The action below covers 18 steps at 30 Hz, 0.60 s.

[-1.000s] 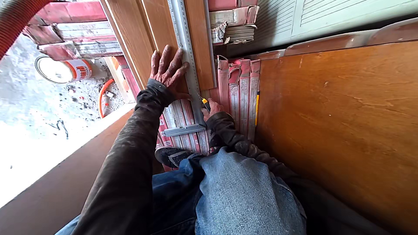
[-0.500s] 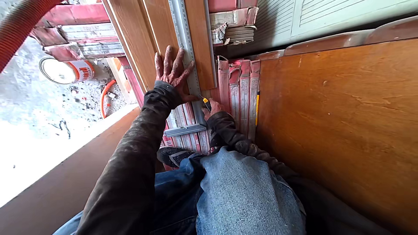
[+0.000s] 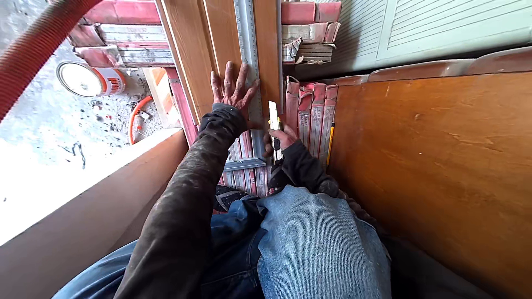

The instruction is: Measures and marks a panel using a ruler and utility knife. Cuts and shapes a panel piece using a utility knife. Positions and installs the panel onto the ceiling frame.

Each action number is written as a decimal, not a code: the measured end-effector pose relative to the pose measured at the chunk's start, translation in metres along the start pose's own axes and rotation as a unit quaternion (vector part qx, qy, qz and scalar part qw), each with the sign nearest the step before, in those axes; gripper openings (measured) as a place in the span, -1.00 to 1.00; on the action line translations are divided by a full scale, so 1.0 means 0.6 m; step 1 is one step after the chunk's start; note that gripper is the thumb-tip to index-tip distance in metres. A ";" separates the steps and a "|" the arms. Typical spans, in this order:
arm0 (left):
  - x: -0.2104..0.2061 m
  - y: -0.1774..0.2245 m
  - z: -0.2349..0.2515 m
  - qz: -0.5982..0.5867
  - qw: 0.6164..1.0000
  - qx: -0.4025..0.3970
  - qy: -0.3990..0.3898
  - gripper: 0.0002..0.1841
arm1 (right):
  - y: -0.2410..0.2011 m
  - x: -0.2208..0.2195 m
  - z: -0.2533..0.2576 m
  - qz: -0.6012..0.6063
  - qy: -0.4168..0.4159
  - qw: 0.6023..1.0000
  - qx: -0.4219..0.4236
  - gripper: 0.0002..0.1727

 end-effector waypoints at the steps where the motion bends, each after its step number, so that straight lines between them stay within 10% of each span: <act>1: 0.000 0.001 0.000 0.000 1.000 0.000 0.005 0.38 | 0.000 0.002 0.001 -0.001 -0.023 1.000 0.015 -0.58; 18: 0.000 0.001 0.000 -0.009 1.000 -0.008 0.002 0.33 | 0.021 0.010 -0.014 -0.047 -0.025 0.997 0.064 -0.23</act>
Point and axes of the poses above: each hand's wrist, its own z-axis towards the middle knuckle, its own x-axis out of the back of the hand, y = z × x, the point moved 5 cm from there along z, towards the middle knuckle, and after that the axes turned 15 degrees about -y, right-handed, at the moved point
